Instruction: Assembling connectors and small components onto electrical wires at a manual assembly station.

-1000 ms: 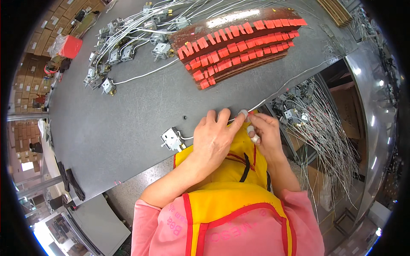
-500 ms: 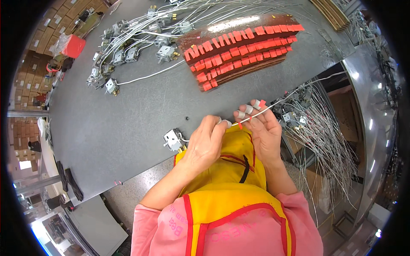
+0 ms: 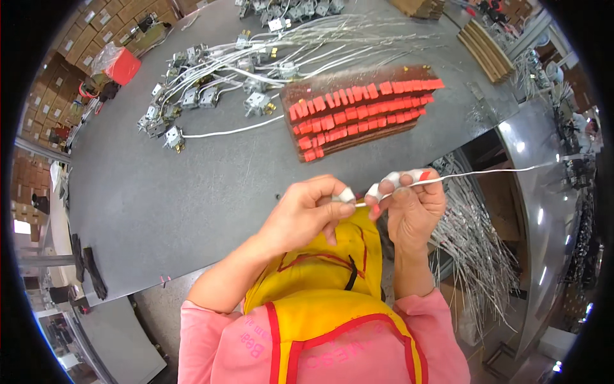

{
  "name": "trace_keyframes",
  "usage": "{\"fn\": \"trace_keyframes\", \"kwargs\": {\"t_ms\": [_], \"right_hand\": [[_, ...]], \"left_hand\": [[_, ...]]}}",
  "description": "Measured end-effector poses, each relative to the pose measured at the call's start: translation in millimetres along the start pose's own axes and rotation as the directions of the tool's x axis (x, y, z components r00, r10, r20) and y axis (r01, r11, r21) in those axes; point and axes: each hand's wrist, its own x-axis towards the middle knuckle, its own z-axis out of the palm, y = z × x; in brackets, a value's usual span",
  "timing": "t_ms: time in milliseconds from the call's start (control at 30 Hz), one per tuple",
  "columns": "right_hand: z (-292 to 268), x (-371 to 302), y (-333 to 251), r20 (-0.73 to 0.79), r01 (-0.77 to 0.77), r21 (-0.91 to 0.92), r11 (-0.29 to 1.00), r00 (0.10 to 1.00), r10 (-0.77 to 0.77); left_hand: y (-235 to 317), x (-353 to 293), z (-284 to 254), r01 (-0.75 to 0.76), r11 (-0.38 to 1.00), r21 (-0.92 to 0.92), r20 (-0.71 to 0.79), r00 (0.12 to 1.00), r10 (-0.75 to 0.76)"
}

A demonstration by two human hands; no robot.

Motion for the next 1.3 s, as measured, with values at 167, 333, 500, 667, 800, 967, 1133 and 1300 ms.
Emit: {"fn": "trace_keyframes", "kwargs": {"t_ms": [167, 333, 500, 667, 800, 967, 1133, 1300], "right_hand": [[5.3, 0.7, -18.0, 0.003, -0.033, -0.146, 0.989, 0.999, 0.034], [-2.2, -2.9, -25.9, 0.01, -0.119, 0.192, 0.974, 0.993, 0.119], [11.1, 4.3, -24.0, -0.123, 0.262, -0.155, 0.952, 0.952, -0.282], [-8.6, 16.1, -29.6, -0.043, 0.026, -0.044, 0.999, 0.999, -0.028], [10.8, 32.7, -26.5, -0.079, 0.269, 0.096, 0.958, 0.962, -0.262], [-15.4, 45.9, -20.3, 0.116, 0.19, -0.028, 0.981, 0.976, -0.185], [-9.1, 41.6, -15.4, 0.078, 0.016, 0.233, 0.972, 0.996, -0.035], [-2.5, 38.5, -6.8, -0.081, 0.092, 0.233, 0.968, 0.994, -0.075]], "left_hand": [[-3.2, 10.6, -5.0, -0.424, 0.86, 0.283, 0.266, 0.896, 0.355], [7.3, -0.4, 13.5, -0.66, 0.638, 0.397, 0.206, 0.742, 0.638], [3.3, 20.0, 25.8, -0.572, 0.75, 0.333, -0.005, 0.794, 0.608], [19.0, 23.8, 22.5, -0.621, 0.632, 0.464, 0.287, 0.78, 0.556], [16.4, 27.5, 33.1, -0.111, 0.985, -0.133, 0.206, 0.969, 0.137], [3.0, 36.8, 32.0, -0.122, 0.988, -0.093, 0.197, 0.971, 0.139], [-2.1, 38.5, 26.0, -0.593, 0.762, 0.262, 0.29, 0.801, 0.524], [-17.0, 34.3, 27.0, 0.297, 0.86, -0.416, 0.508, 0.86, -0.051]]}}
